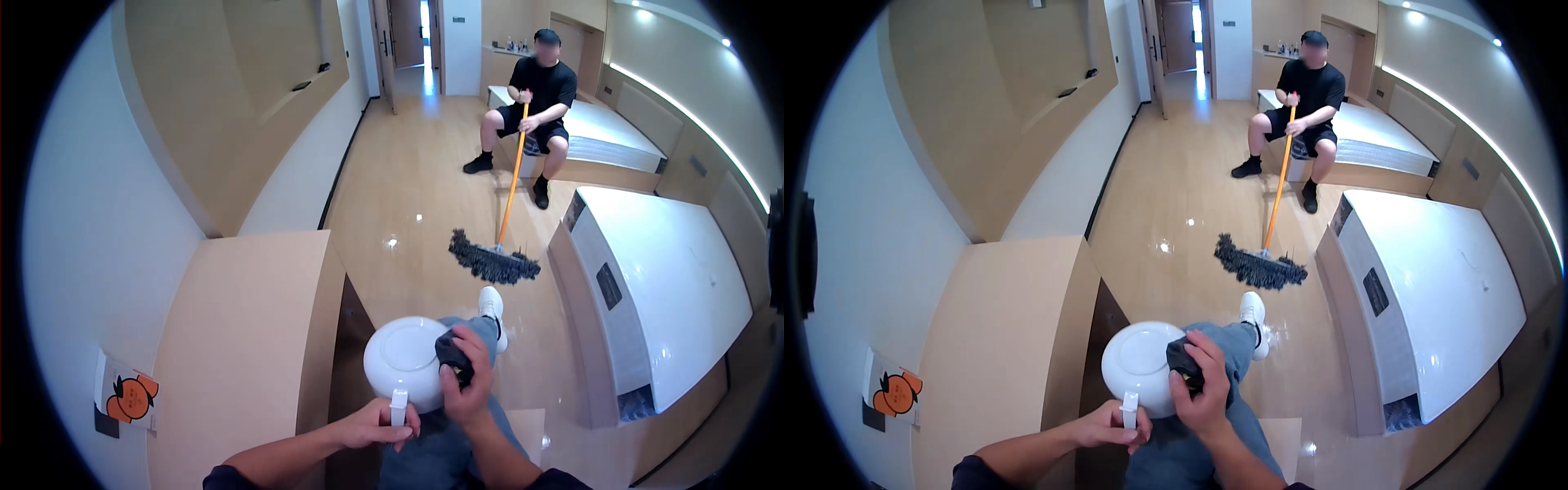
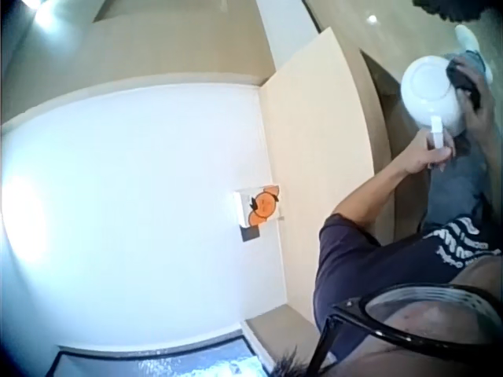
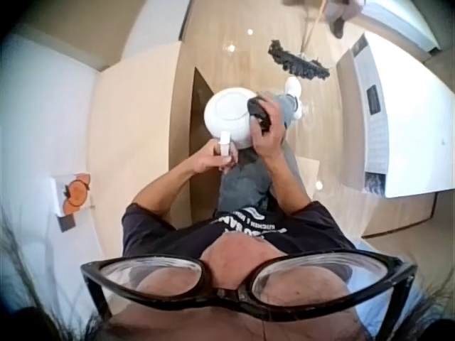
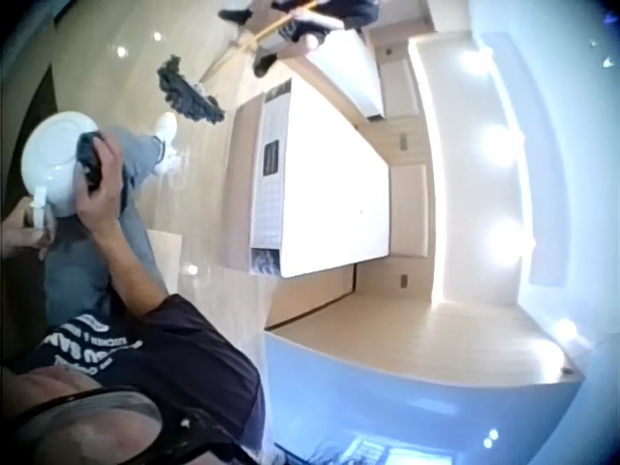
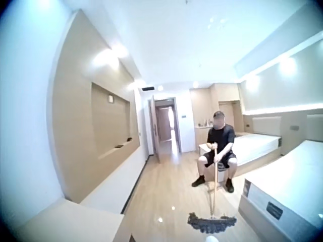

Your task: The person wipes the inside and outside of a metal pot using a cloth.

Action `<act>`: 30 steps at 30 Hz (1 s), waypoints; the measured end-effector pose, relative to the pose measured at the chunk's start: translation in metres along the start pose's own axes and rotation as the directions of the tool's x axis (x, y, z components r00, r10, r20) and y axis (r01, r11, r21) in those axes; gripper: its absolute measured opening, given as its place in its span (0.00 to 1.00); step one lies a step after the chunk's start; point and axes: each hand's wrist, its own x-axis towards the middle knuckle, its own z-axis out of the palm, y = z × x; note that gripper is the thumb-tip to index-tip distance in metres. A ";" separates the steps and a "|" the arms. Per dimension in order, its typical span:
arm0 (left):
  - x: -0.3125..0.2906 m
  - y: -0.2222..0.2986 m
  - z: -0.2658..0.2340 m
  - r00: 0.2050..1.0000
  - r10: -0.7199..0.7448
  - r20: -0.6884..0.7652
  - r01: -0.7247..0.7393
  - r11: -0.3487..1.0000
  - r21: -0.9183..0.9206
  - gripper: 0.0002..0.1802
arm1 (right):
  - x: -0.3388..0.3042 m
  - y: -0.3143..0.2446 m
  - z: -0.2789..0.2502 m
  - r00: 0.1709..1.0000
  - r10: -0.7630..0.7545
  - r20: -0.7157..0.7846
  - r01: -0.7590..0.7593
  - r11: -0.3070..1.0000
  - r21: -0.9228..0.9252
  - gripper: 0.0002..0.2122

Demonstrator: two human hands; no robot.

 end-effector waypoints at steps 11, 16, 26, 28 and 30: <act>-0.011 -0.006 0.005 0.997 -0.040 -0.061 0.054 0.970 0.239 0.11 | 0.001 -0.020 -0.002 0.979 -0.178 0.102 0.196 0.961 -0.197 0.20; -0.005 0.000 0.008 0.994 -0.039 -0.098 0.069 0.945 0.321 0.13 | 0.009 -0.003 -0.016 0.948 -0.268 0.171 0.292 0.947 -0.134 0.19; -0.010 -0.006 0.009 0.969 0.013 -0.246 0.064 0.950 0.306 0.18 | 0.000 -0.001 -0.001 0.994 -0.073 0.083 0.082 0.991 -0.110 0.18; -0.010 -0.012 0.006 0.966 0.041 -0.256 0.031 0.963 0.269 0.19 | -0.006 -0.019 0.002 0.968 -0.182 0.175 0.217 0.953 -0.212 0.18; -0.010 -0.007 0.010 0.956 0.189 -0.225 -0.087 0.914 0.397 0.19 | -0.012 -0.043 -0.001 0.910 -0.295 0.291 0.367 0.900 -0.235 0.19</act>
